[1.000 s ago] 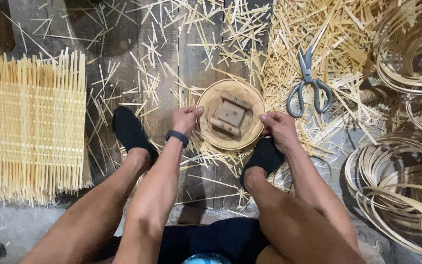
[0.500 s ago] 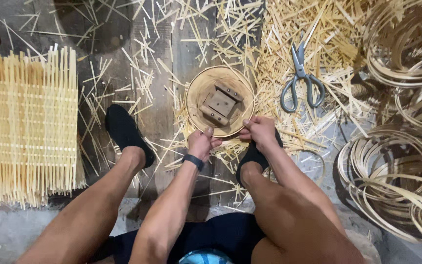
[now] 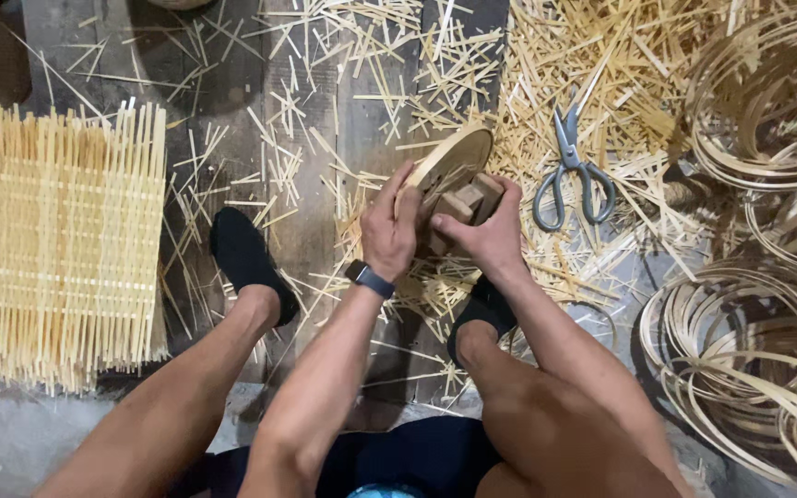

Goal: The person sits on the floor and repeatedly places a woven bamboo mat over a circular wooden base, then uses shears to trim the excess matting flush with the base edge. The person stacks the finished bases to the side.

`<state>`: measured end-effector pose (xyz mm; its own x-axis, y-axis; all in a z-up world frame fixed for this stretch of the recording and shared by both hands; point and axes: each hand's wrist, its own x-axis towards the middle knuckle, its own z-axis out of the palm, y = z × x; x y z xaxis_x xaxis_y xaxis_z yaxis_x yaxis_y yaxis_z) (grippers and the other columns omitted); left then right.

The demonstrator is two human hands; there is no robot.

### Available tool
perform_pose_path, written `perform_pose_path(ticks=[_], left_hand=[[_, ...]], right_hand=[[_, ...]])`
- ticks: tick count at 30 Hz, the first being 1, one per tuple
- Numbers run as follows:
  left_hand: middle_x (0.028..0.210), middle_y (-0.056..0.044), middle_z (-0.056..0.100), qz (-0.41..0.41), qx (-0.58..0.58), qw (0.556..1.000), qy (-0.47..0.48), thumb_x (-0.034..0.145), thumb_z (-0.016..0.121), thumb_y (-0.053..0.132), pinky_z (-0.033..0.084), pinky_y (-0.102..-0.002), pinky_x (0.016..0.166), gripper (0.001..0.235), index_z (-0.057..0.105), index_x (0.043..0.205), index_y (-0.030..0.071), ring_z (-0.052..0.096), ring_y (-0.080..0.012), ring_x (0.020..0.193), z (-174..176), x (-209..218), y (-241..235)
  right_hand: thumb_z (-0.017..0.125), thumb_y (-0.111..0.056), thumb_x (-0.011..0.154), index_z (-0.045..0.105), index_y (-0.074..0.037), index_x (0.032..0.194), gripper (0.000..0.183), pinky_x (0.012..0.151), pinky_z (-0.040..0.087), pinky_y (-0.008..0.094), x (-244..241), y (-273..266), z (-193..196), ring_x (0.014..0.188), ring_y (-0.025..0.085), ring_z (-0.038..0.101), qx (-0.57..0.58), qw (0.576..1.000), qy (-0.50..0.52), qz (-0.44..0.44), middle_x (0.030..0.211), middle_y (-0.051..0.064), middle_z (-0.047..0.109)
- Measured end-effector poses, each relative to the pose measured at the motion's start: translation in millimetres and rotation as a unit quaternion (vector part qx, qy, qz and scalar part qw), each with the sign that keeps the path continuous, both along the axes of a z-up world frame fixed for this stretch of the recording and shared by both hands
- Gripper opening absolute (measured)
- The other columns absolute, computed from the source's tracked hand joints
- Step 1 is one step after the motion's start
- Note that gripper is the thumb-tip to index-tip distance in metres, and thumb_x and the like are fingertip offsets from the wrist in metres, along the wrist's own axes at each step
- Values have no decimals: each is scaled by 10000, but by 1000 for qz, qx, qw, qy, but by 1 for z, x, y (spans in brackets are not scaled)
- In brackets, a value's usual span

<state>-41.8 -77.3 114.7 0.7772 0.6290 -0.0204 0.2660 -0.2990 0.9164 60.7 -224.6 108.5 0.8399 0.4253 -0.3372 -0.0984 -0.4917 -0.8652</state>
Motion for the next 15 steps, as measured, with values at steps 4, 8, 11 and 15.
perform_pose_path(ticks=[4, 8, 11, 15], left_hand=[[656, -81, 673, 37, -39, 995, 87, 1048, 440, 479, 499, -381, 537, 530, 660, 1401, 151, 646, -187, 595, -24, 10, 9], [615, -2, 589, 75, -28, 996, 46, 1064, 469, 561, 366, -377, 451, 551, 759, 971, 101, 522, -128, 532, -72, 6, 54], [566, -56, 559, 97, 0, 982, 161, 1070, 455, 588, 366, -394, 489, 657, 765, 839, 57, 506, -162, 526, -108, -11, 102], [710, -140, 598, 116, -31, 977, 179, 1112, 507, 584, 471, -402, 658, 709, 670, 915, -78, 544, -223, 689, -142, -22, 144]], right_hand=[[950, -356, 656, 380, 40, 1377, 1001, 1013, 536, 368, 2, -6, -2, 1156, 257, 655, 16, 1000, -4, -18, 1257, 178, 614], [875, -371, 636, 445, 6, 1395, 950, 974, 578, 374, 14, -30, -2, 1123, 253, 652, 91, 987, 132, -31, 1219, 148, 617], [840, -340, 681, 394, 0, 1448, 951, 1018, 561, 419, 29, -58, 0, 1157, 272, 622, 312, 907, 268, -90, 1248, 135, 573], [770, -350, 742, 388, 42, 1483, 921, 1114, 510, 402, 36, -94, -5, 1221, 269, 586, 346, 906, 204, -135, 1299, 137, 555]])
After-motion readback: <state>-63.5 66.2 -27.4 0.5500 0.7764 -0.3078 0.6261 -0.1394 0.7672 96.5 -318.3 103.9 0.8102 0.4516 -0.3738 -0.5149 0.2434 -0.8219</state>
